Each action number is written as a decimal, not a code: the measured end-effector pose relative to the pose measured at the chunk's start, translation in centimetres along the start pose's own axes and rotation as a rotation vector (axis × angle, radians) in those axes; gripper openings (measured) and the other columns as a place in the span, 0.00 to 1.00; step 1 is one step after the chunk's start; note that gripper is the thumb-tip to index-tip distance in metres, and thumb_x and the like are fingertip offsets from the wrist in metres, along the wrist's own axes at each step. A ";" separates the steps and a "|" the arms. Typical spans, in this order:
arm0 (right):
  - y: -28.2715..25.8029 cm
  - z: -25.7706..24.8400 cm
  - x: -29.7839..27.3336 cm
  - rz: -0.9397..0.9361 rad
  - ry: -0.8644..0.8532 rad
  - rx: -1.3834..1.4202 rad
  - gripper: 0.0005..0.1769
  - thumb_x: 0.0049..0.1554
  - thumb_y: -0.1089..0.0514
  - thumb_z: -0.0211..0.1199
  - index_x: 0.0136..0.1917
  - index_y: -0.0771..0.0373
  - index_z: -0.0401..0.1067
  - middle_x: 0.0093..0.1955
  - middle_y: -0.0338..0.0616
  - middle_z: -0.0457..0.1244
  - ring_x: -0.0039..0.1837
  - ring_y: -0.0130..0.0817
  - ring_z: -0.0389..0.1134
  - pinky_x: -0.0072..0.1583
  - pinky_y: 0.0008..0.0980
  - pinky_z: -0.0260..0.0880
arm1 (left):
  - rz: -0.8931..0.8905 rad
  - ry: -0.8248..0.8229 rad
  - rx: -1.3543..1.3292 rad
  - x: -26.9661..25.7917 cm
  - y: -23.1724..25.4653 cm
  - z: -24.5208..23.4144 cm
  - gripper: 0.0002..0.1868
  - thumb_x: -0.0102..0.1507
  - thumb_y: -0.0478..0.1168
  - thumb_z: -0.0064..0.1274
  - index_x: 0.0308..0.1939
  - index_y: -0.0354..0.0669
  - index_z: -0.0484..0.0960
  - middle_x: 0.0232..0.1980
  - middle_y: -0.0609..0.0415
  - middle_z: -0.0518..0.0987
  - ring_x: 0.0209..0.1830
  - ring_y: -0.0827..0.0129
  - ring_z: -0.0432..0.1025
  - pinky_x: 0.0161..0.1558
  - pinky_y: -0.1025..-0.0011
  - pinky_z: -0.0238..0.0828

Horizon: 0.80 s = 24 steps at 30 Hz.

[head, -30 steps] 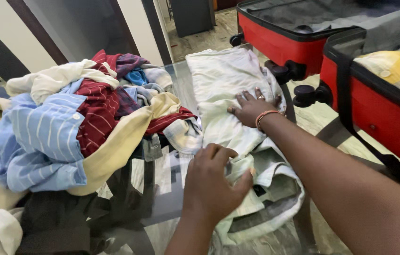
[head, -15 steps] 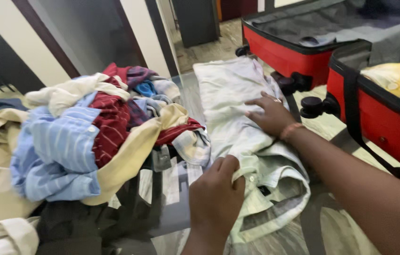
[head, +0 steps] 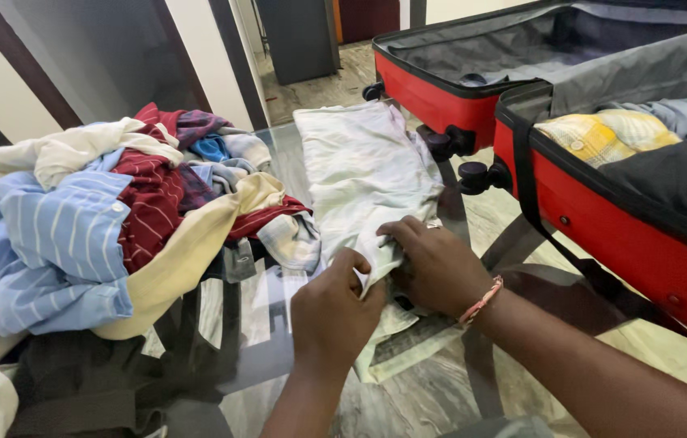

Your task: The person picks up a shirt from a pile on a glass table, spreads it out, folds the sleeves and sides inward, and then rolls or folds it into a compact bundle before placing it into an open suitcase.

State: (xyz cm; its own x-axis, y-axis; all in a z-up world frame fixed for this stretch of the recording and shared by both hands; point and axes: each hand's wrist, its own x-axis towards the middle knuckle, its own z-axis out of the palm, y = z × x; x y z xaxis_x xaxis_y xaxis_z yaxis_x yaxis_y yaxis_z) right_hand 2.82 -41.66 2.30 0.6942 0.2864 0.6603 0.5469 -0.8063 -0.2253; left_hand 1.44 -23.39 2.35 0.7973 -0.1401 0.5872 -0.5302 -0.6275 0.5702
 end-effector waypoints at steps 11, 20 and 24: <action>4.9 -4.6 1.2 0.193 -0.321 0.090 0.16 0.45 0.65 0.63 0.47 0.57 0.80 0.44 0.39 0.72 0.45 0.40 0.74 0.49 0.37 0.73 | -0.043 -0.510 -0.302 -0.1 -0.2 0.3 0.13 0.56 0.46 0.64 0.31 0.39 0.83 0.23 0.51 0.79 0.21 0.66 0.73 0.29 0.67 0.72; 6.9 -5.0 1.4 0.346 -0.704 0.097 0.10 0.52 0.60 0.63 0.43 0.53 0.85 0.50 0.34 0.70 0.55 0.33 0.72 0.60 0.30 0.69 | -0.078 -0.253 -0.183 1.1 -3.3 0.6 0.10 0.59 0.35 0.57 0.44 0.44 0.86 0.43 0.50 0.85 0.33 0.65 0.80 0.38 0.71 0.76; 7.2 -5.2 1.1 0.316 -0.737 0.064 0.09 0.57 0.58 0.63 0.48 0.52 0.83 0.55 0.36 0.67 0.59 0.34 0.70 0.62 0.30 0.68 | 0.095 -0.407 -0.225 0.9 -4.6 0.7 0.22 0.53 0.24 0.50 0.46 0.47 0.89 0.57 0.53 0.85 0.57 0.62 0.78 0.55 0.68 0.75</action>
State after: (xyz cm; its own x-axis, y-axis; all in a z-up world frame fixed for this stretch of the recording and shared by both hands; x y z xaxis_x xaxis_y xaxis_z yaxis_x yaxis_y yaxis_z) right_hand 5.11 -49.78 5.12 0.9387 0.3355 -0.0792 0.2832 -0.8816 -0.3775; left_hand 4.79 -21.17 -0.19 0.7667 -0.5060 0.3950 -0.6195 -0.4220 0.6619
